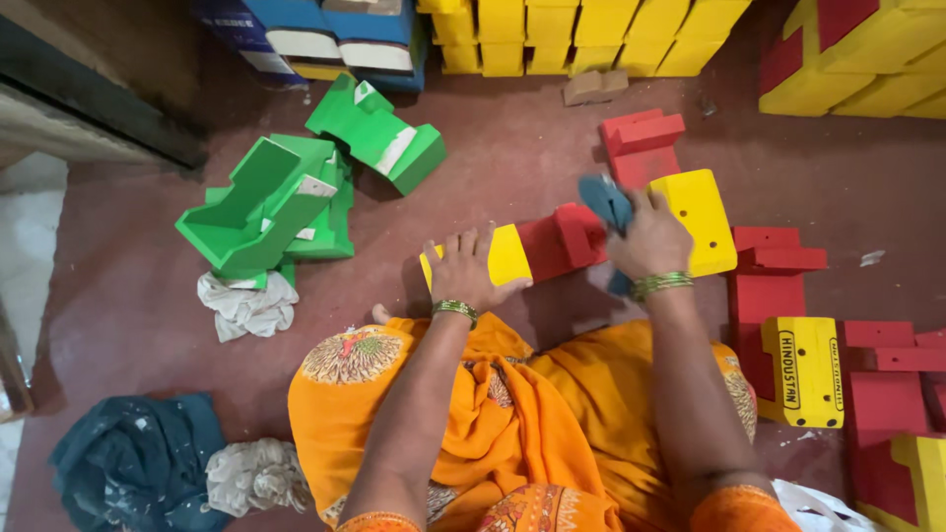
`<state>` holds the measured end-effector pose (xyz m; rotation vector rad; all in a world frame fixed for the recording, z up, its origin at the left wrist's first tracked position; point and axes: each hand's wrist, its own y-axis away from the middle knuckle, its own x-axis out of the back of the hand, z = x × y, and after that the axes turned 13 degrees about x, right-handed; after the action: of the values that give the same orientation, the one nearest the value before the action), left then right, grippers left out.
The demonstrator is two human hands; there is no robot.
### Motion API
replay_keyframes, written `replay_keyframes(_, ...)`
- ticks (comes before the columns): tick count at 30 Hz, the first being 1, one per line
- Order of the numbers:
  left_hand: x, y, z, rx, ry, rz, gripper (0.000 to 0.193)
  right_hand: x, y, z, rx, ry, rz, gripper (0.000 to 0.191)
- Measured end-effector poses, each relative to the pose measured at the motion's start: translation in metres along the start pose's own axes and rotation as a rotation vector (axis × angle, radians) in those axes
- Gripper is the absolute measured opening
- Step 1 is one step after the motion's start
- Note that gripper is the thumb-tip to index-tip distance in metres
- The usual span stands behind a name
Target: The person sits on the floor and wipes painted wooden toy blocks one at a time with a blue cloth, turning each block to clean its sides, then sets the wiped blocks aside and reaches for the next one.
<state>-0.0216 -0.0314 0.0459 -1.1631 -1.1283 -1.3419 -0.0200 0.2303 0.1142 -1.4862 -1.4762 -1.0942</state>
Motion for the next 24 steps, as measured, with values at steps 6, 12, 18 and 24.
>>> replay_keyframes(6,0.007,-0.005,0.003,0.010,-0.022,-0.065,0.118,-0.070,-0.042,-0.045,0.467,0.124,0.115,0.058)
replay_keyframes(12,0.008,-0.005,0.003,0.016,0.008,-0.035,0.119,-0.125,-0.042,-0.034,0.690,0.777,-0.147,0.039)
replay_keyframes(18,0.007,-0.003,0.003,0.020,0.018,-0.025,0.118,-0.114,-0.018,-0.038,0.815,0.837,-0.339,0.043)
replay_keyframes(24,0.001,-0.004,0.002,0.013,0.044,-0.004,0.117,-0.141,0.022,-0.010,0.758,0.810,-0.743,0.039)
